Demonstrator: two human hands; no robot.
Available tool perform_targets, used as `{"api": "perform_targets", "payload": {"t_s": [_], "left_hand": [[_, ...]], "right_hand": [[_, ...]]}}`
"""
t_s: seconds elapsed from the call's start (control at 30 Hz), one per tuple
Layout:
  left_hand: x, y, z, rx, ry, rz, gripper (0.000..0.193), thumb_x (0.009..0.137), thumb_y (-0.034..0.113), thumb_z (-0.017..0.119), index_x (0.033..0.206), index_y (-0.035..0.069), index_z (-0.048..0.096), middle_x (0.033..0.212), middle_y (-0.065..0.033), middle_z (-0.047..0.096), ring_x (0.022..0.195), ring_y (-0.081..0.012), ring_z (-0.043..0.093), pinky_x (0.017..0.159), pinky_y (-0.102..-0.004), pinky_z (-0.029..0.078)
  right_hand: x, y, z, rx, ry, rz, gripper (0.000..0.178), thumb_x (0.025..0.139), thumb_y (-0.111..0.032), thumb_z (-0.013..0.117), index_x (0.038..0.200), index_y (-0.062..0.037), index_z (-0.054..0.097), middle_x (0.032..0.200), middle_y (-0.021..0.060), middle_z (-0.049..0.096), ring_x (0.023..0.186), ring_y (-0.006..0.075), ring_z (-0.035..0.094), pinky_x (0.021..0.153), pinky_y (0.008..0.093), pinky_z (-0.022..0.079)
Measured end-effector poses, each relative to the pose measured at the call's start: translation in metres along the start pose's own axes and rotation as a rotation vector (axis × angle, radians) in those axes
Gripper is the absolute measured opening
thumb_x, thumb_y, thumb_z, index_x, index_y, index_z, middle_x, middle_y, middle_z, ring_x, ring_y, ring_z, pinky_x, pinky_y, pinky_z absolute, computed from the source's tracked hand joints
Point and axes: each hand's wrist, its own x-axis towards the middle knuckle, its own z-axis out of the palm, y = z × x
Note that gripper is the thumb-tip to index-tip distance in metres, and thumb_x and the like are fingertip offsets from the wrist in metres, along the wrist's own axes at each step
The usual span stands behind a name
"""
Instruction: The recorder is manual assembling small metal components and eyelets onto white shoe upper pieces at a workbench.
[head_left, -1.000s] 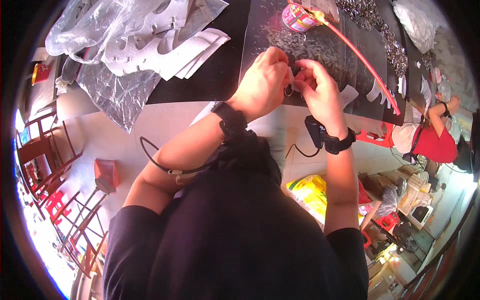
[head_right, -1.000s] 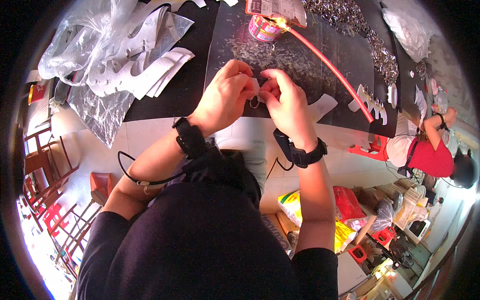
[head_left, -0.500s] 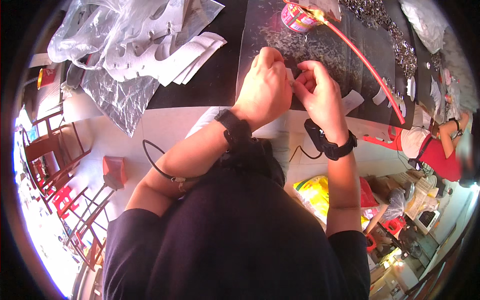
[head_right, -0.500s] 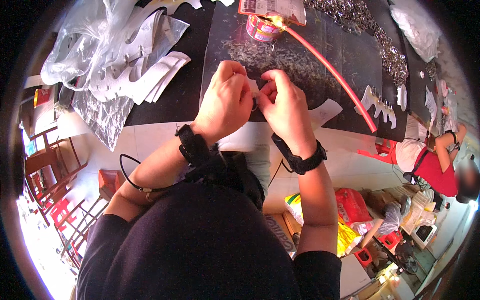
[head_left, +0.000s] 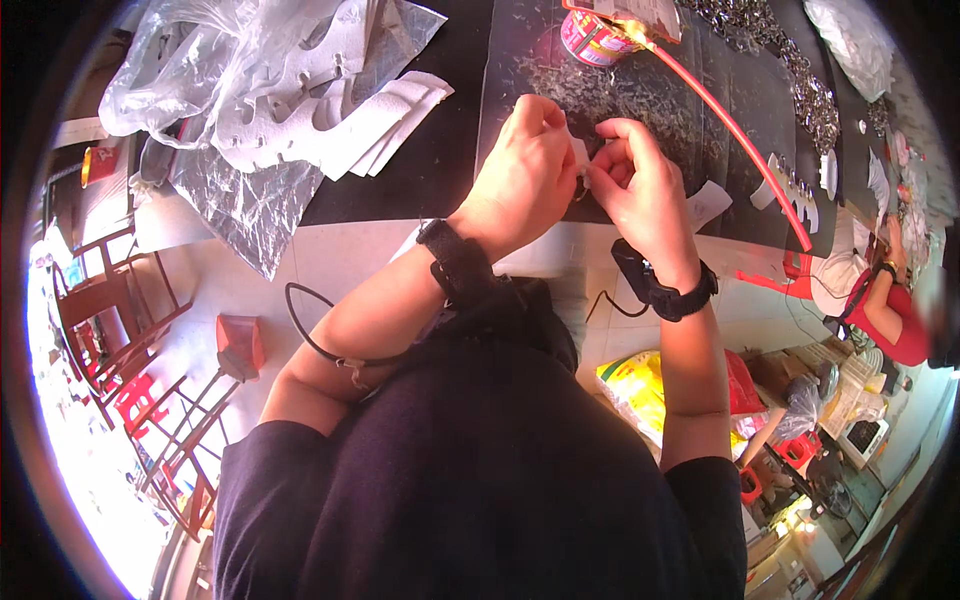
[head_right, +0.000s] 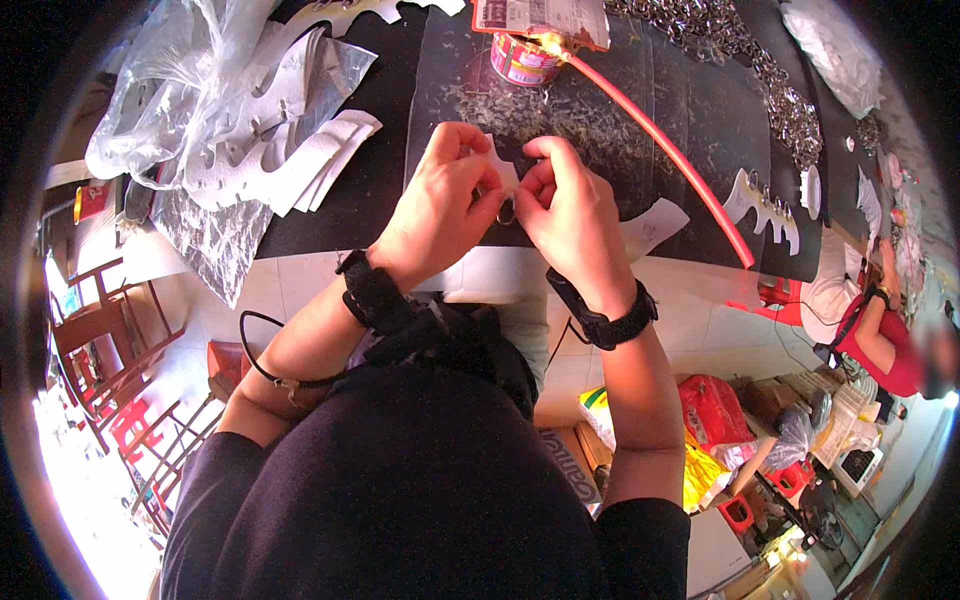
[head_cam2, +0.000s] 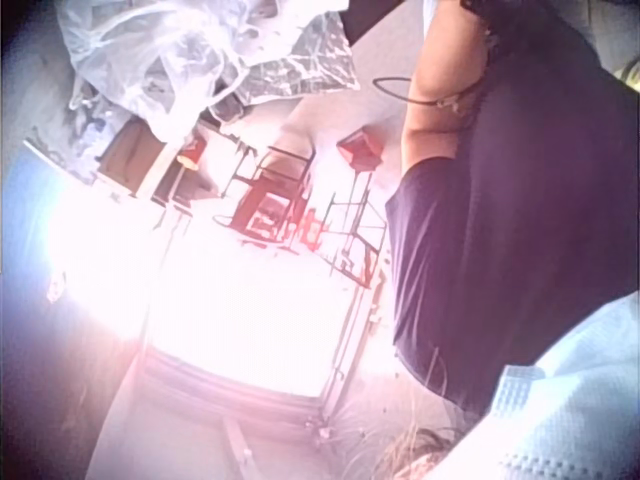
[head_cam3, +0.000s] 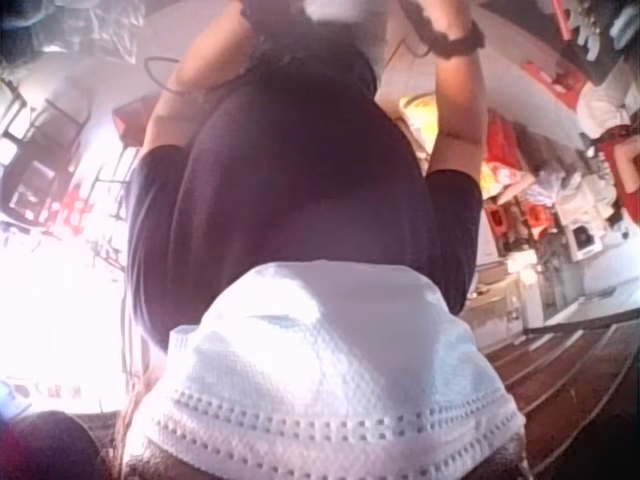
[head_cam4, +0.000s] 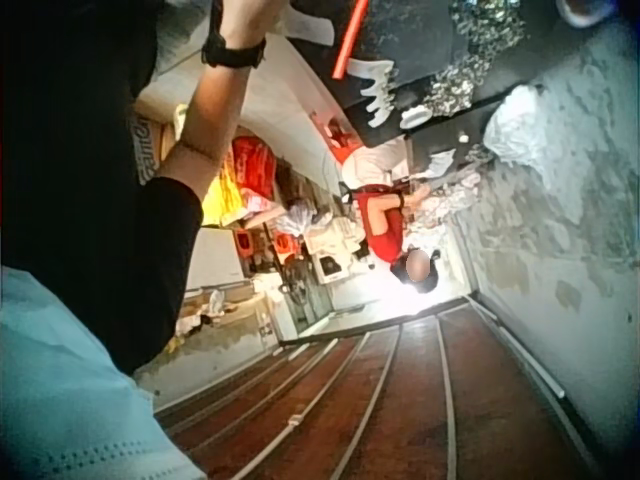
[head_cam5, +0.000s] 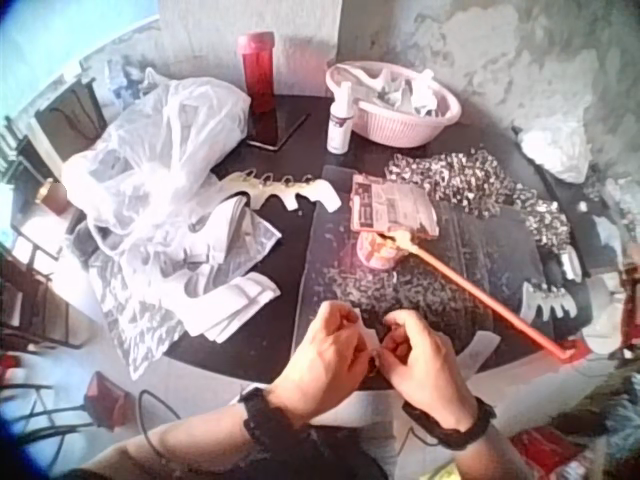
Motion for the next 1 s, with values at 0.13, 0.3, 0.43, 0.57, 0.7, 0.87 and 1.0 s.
{"api": "perform_targets", "payload": {"t_s": [0.13,0.3,0.43,0.57,0.7,0.87,1.0], "left_hand": [[0.004,0.0,-0.005,0.008,-0.06,0.013,0.005,0.067,-0.003,0.061,0.07,-0.003,0.056,0.099,-0.0168,0.048,0.089,-0.0294,0.053,0.075,-0.0326,0.047],[0.01,0.007,-0.007,0.129,-0.132,0.047,0.003,0.066,-0.003,0.057,0.069,-0.002,0.059,0.095,-0.017,0.05,0.089,-0.0304,0.053,0.076,-0.0336,0.047],[0.011,0.008,-0.005,0.17,-0.09,0.031,0.005,0.066,0.0,0.056,0.067,-0.002,0.06,0.092,-0.0174,0.051,0.087,-0.0311,0.054,0.076,-0.0344,0.047],[0.011,0.009,0.0,0.201,-0.044,-0.055,0.007,0.068,0.003,0.057,0.067,-0.003,0.058,0.093,-0.018,0.05,0.084,-0.0324,0.054,0.074,-0.0363,0.047],[0.01,0.009,0.006,0.259,-0.008,-0.049,0.008,0.071,0.004,0.057,0.069,-0.004,0.055,0.094,-0.0184,0.049,0.083,-0.0327,0.054,0.073,-0.0368,0.047],[0.009,0.009,0.007,0.206,-0.009,-0.061,0.01,0.073,0.006,0.056,0.069,-0.004,0.054,0.097,-0.0185,0.046,0.083,-0.0332,0.053,0.074,-0.0372,0.046],[0.01,0.015,0.006,0.217,0.008,-0.077,0.01,0.07,0.006,0.058,0.072,-0.004,0.054,0.099,-0.0181,0.044,0.085,-0.0329,0.05,0.074,-0.0385,0.045]], "right_hand": [[0.0,-0.002,-0.001,-0.012,-0.004,-0.007,0.034,0.071,0.003,0.059,0.103,-0.0018,0.05,0.068,0.0082,0.06,0.059,0.0179,0.06,0.058,0.0288,0.047],[0.0,-0.002,0.001,-0.024,0.001,0.02,0.034,0.072,0.001,0.059,0.105,-0.0022,0.051,0.071,0.0096,0.061,0.062,0.0208,0.062,0.06,0.031,0.048],[0.0,-0.003,0.001,-0.051,0.009,0.02,0.034,0.073,0.0,0.059,0.105,-0.0023,0.051,0.072,0.0101,0.062,0.064,0.0224,0.062,0.06,0.032,0.048],[0.0,-0.003,0.002,-0.103,0.008,0.005,0.033,0.073,0.001,0.059,0.105,-0.0025,0.05,0.071,0.0105,0.062,0.065,0.025,0.062,0.06,0.0329,0.048],[0.001,-0.003,0.003,-0.176,0.023,-0.059,0.032,0.073,0.001,0.06,0.102,-0.0029,0.048,0.071,0.0104,0.06,0.066,0.028,0.061,0.06,0.0367,0.048],[-0.001,-0.005,0.005,-0.346,0.067,-0.185,0.029,0.073,0.002,0.059,0.1,-0.003,0.048,0.072,0.0092,0.058,0.067,0.0244,0.059,0.06,0.0337,0.046],[-0.002,-0.007,0.008,-0.472,0.148,-0.299,0.026,0.071,0.001,0.061,0.093,-0.0049,0.048,0.072,0.0092,0.056,0.071,0.0282,0.055,0.063,0.0382,0.045]]}}
